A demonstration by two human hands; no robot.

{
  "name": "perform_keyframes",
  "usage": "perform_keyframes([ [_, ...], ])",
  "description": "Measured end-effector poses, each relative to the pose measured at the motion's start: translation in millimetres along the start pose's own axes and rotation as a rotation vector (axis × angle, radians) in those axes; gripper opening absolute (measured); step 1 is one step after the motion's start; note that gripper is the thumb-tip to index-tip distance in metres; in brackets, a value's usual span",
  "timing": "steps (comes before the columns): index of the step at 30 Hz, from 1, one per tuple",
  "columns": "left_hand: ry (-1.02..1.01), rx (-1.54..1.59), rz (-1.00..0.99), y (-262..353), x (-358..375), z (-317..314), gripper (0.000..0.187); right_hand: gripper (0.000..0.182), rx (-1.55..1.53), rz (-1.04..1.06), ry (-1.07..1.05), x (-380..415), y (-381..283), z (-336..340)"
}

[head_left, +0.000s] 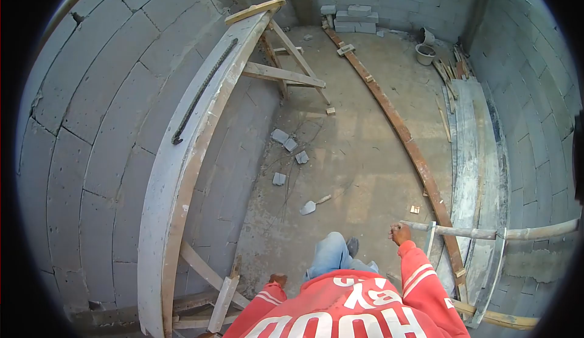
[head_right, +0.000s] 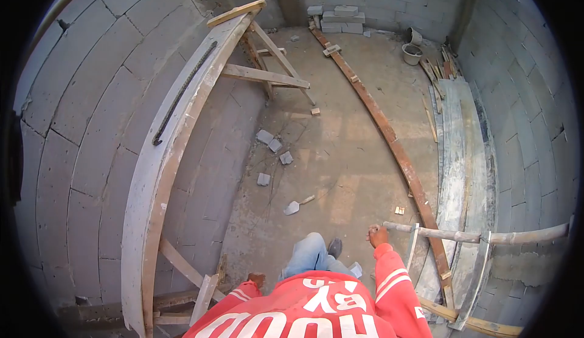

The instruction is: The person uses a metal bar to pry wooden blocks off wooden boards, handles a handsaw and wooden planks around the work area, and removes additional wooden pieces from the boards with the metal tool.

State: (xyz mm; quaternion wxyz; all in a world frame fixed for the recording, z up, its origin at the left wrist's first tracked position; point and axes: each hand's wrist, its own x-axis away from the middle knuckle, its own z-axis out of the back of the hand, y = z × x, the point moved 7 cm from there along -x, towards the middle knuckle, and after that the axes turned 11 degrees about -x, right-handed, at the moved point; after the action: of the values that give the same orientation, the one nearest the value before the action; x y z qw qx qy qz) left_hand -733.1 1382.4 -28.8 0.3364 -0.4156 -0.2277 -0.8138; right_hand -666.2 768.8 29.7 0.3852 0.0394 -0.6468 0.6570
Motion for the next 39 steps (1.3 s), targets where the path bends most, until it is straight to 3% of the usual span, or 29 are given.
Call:
perform_keyframes([
  [1,-0.455,0.349,-0.218,-5,-22,-10,0.023,0.017,0.011,0.073,-0.04,-16,-53,-12],
  [2,-0.411,0.775,-0.019,-14,-13,-10,0.023,0.017,0.026,0.079,-0.042,-35,-84,-20],
  [3,-0.418,0.789,-0.018,-7,-13,-14,0.023,0.018,-0.039,0.095,-0.047,-55,-112,-27],
  [7,-0.036,-0.974,-0.681,76,-28,-28,0.027,0.019,-0.103,0.059,-0.066,-143,-155,-46],
  [10,-0.168,-0.657,-0.313,184,-74,-5,0.025,0.018,-0.127,-0.109,-0.015,-210,-91,-42],
  [11,0.223,-0.084,-0.249,238,-69,30,0.022,0.016,-0.238,-0.295,0.04,-222,-53,-36],
  [12,0.279,-0.067,-0.319,321,-46,71,0.024,0.013,-0.232,-0.486,0.063,-218,-36,-28],
  [13,0.424,0.106,-0.544,396,-37,106,0.024,0.013,-0.13,-0.529,0.036,-222,-34,-16],
  [16,0.613,0.248,-0.965,603,59,261,0.024,0.017,0.344,-0.308,-0.185,-261,-66,-13],
  [19,1.2,0.225,-1.063,704,176,414,0.021,0.023,0.545,-0.184,-0.274,-303,-112,-13],
  [21,1.547,0.214,-0.967,728,228,490,0.021,0.027,0.606,-0.13,-0.296,-332,-136,-11],
  [24,1.813,0.05,-0.64,744,237,565,0.035,0.033,0.669,-0.05,-0.294,-394,-167,-16],
  [26,1.76,-0.067,-0.331,742,198,589,0.052,0.037,0.556,0.003,-0.229,-447,-198,-21],
  [27,1.675,-0.013,-0.207,733,168,595,0.059,0.029,0.33,0.068,-0.115,-466,-235,-21],
  [28,1.551,0.019,-0.128,727,142,598,0.063,0.015,0.273,-0.159,-0.078,-493,-257,-20],
  [29,1.59,-0.219,-0.055,741,141,594,0.056,0.014,0.041,-0.233,-0.032,-514,-286,-19],
  [30,1.58,-0.214,-0.03,747,138,595,0.046,0.013,-0.194,-0.301,0.007,-534,-309,-22],
  [32,1.533,-0.207,0.001,738,125,602,0.039,0.012,-0.078,-0.272,-0.035,-594,-333,-7],
  [36,1.52,-0.296,-0.177,737,121,602,0.037,0.016,0.186,-0.179,-0.153,-701,-387,21],
  [39,1.686,-0.228,-0.186,747,162,602,0.044,0.016,0.162,-0.251,-0.076,-744,-463,23],
])
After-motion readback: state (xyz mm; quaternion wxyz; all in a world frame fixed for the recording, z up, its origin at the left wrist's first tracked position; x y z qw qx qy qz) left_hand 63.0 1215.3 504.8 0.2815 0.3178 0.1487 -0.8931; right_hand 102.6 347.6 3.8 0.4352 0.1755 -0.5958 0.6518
